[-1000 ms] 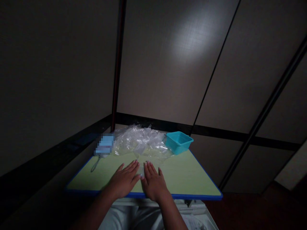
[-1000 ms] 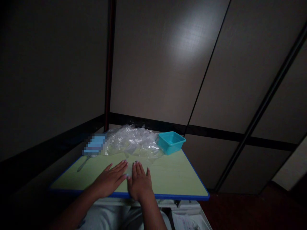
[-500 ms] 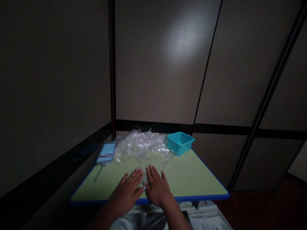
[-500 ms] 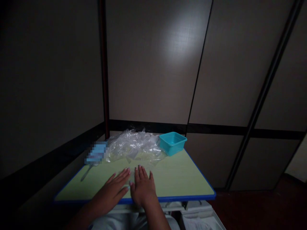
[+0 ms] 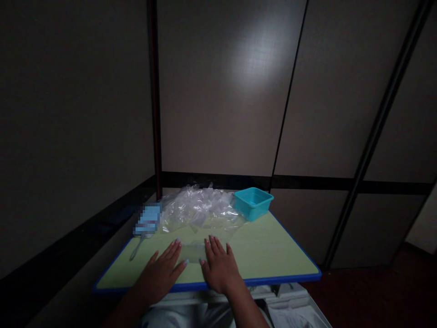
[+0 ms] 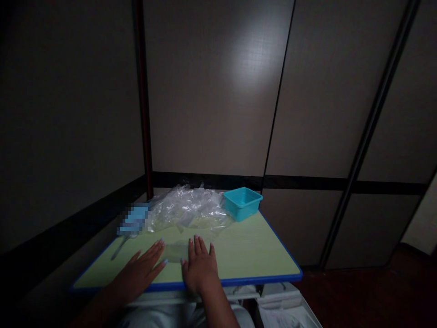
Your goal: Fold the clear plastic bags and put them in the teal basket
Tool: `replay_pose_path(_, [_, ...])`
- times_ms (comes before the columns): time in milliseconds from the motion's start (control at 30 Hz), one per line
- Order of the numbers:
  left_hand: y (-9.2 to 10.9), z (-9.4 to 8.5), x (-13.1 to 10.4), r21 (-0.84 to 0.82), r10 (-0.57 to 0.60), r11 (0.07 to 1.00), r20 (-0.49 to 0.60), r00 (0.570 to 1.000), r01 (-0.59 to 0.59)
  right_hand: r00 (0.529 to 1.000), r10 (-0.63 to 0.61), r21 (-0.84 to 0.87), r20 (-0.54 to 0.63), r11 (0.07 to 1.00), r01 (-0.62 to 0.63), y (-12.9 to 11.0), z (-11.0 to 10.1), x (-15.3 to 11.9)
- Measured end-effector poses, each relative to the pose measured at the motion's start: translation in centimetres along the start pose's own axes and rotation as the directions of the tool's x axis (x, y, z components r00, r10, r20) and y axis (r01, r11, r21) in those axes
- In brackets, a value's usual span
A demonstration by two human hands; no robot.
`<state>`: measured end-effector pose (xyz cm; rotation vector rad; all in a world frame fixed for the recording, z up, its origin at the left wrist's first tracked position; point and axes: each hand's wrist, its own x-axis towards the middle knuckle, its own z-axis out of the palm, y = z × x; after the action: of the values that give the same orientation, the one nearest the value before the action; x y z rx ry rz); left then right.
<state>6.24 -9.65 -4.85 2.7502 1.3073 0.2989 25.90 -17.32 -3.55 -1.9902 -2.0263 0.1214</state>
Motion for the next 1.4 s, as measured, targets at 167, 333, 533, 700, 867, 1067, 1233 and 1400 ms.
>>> replay_pose_path(167, [1.8,-0.5,-0.1,-0.092,0.179,0.979,-0.047,0.983,-0.182,0.989,-0.041,0.159,-0.141,0.985,0.064,0.7,-0.8,-1.0])
replay_pose_path(333, [2.5,-0.4,0.2,-0.135,0.241,0.959,-0.079,0.967,-0.249,0.964,-0.045,0.163,-0.264,0.982,0.090,3.8,-3.2,-4.1])
replay_pose_path(533, [2.4,-0.2,0.2,-0.146,0.239,0.958,-0.074,0.968,-0.248,0.967,-0.242,-0.074,-0.080,0.969,0.236,5.0,-6.3,-6.9])
replay_pose_path(700, [2.6,-0.3,0.2,-0.155,0.233,0.959,-0.041,0.972,-0.236,0.916,-0.400,-0.149,0.041,0.904,0.401,4.1,-7.1,-5.8])
replay_pose_path(867, [2.7,-0.4,0.2,-0.141,0.231,0.962,-0.034,0.972,-0.234,0.897,-0.440,-0.175,0.048,0.880,0.442,3.8,-7.2,-4.7])
replay_pose_path(1067, [2.6,0.0,0.2,-0.108,0.218,0.968,-0.100,0.971,-0.228,0.901,-0.432,-0.113,0.050,0.893,0.435,3.2,-7.0,-4.6])
replay_pose_path(1233, [3.2,0.6,0.7,-0.142,0.222,0.960,-0.144,0.964,-0.242,0.906,-0.423,-0.031,-0.002,0.906,0.423,2.3,-7.3,-4.3])
replay_pose_path(1400, [4.5,0.2,1.8,-0.343,0.219,0.901,-0.169,0.961,-0.265,0.914,-0.367,0.225,-0.176,0.888,0.400,1.8,-8.0,-3.7])
